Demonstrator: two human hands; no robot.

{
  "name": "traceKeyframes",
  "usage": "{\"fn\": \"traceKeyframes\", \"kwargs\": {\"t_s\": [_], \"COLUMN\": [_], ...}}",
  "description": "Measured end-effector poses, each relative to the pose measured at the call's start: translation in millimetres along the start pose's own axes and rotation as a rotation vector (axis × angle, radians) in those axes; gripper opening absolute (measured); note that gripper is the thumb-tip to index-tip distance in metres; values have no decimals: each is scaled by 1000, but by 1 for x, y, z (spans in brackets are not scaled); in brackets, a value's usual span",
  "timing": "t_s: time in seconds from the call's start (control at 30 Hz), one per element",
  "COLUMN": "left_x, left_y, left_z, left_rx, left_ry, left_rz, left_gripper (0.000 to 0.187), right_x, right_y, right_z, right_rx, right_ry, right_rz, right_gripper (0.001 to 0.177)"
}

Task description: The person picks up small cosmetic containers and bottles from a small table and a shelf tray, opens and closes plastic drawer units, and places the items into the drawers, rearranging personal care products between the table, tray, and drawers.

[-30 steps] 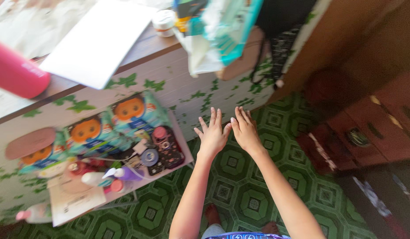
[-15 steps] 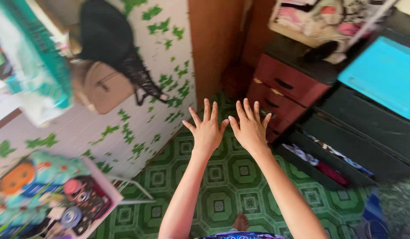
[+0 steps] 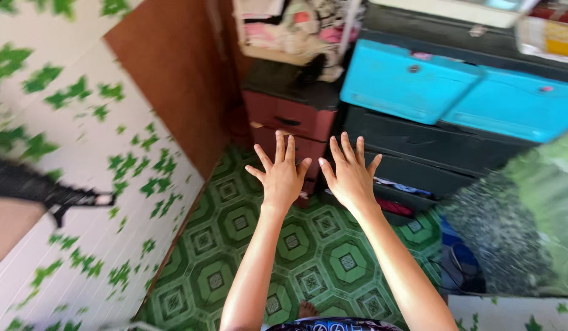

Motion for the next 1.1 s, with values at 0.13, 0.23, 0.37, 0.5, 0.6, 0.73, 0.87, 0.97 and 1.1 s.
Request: {"fn": "traceKeyframes", "kwargs": {"t_s": [0.13, 0.23, 0.37, 0.5, 0.6, 0.73, 0.87, 0.97, 1.1], "left_x": [50, 78, 116, 151, 177, 209, 238, 264, 294], "left_y": [-17, -27, -39, -47, -49, -41, -34, -26, -21], "left_z": [-20, -31, -46, -69, -93, -133, -174, -206, -241], "left_rx": [-5, -26, -54, -81, -90, -83, -60, -47, -12], "left_ry": [-94, -146, -210, -271, -323, -372, -430, -474, -549], "left_rz": [-8, -7, 12, 6, -4, -2, 8, 17, 22], "left_gripper": [76, 76, 76, 75, 73, 69, 68, 69, 66], "right_x": [49, 76, 110, 146, 168, 193, 216, 233, 258], "right_y": [23, 32, 39, 53, 65, 88, 107, 124, 141], "right_z": [5, 8, 7, -3, -20, -51, -85, -112, -142], "right_rx": [10, 21, 30, 78, 85, 119, 161, 195, 229], "right_ry": [-102, -163, -224, -256, -295, -327, -347, -367, -413], "right_rz": [-10, -22, -14, -17, 25, 21, 16, 18, 6], "right_gripper": [69, 69, 69, 70, 70, 69, 70, 69, 69]}}
Point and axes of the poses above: each hand's wrist, its own z-axis away from the middle knuckle, its own y-axis out of the back of the hand, x = y × z, the point moved 9 cm from there along -z, towards the middle knuckle, and after that the axes turned 12 degrees about -x, right-handed, at the moved point
